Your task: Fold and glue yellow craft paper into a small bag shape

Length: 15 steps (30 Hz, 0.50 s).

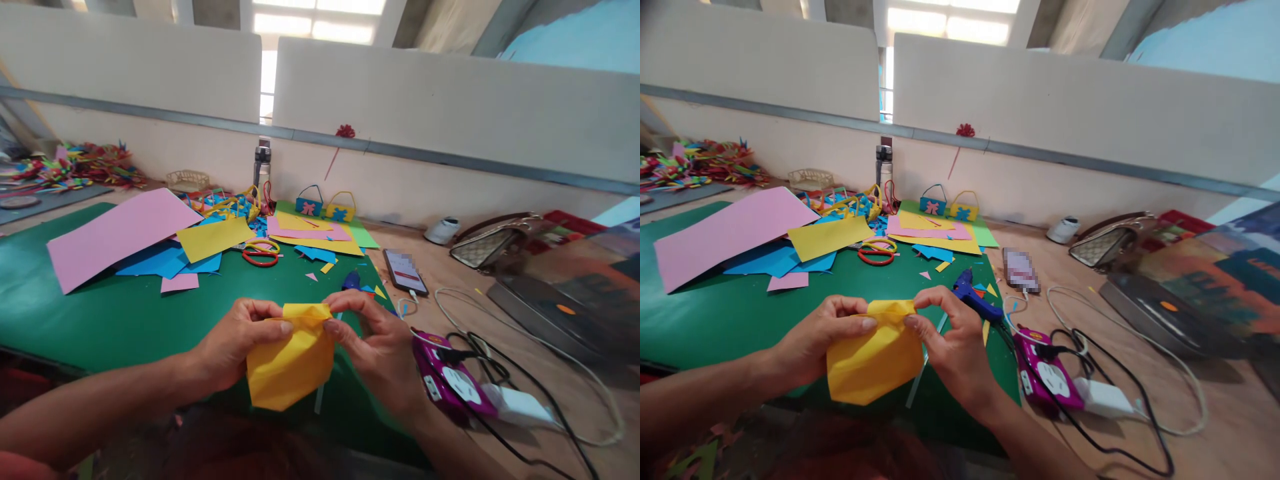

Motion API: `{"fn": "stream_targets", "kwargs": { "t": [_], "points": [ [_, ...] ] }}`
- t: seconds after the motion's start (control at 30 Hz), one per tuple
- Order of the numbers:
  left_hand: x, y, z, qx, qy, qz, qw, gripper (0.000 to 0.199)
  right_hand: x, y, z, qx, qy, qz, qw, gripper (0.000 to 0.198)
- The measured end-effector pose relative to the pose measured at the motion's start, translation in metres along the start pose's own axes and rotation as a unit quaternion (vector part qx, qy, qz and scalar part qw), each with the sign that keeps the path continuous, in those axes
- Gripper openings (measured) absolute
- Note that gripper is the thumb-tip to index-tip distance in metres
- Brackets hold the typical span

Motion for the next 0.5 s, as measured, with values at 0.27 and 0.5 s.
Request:
{"fn": "stream_targets", "kwargs": {
  "t": [0.27, 0.5],
  "points": [
    [0.007, -0.002, -0.007, 0.022, -0.015, 0.022, 0.999, 0.03, -0.004, 0.0, 0.002, -0.017, 0.045, 0.0, 0.999, 0.002],
    [0.013, -0.004, -0.009, 0.031, -0.028, 0.042, 0.998, 0.035, -0.006, 0.003, 0.001, -0.013, 0.052, -0.043, 0.998, 0.006]
  ]
}}
Point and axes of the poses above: each hand's wrist, its own z-axis away from the middle knuckle, its own y-axis out of the palm, x = y × z, the point moved 7 cm from there along -z, towards the middle knuckle, and after that the axes turned 2 degrees about -x, right-handed, at the moved point
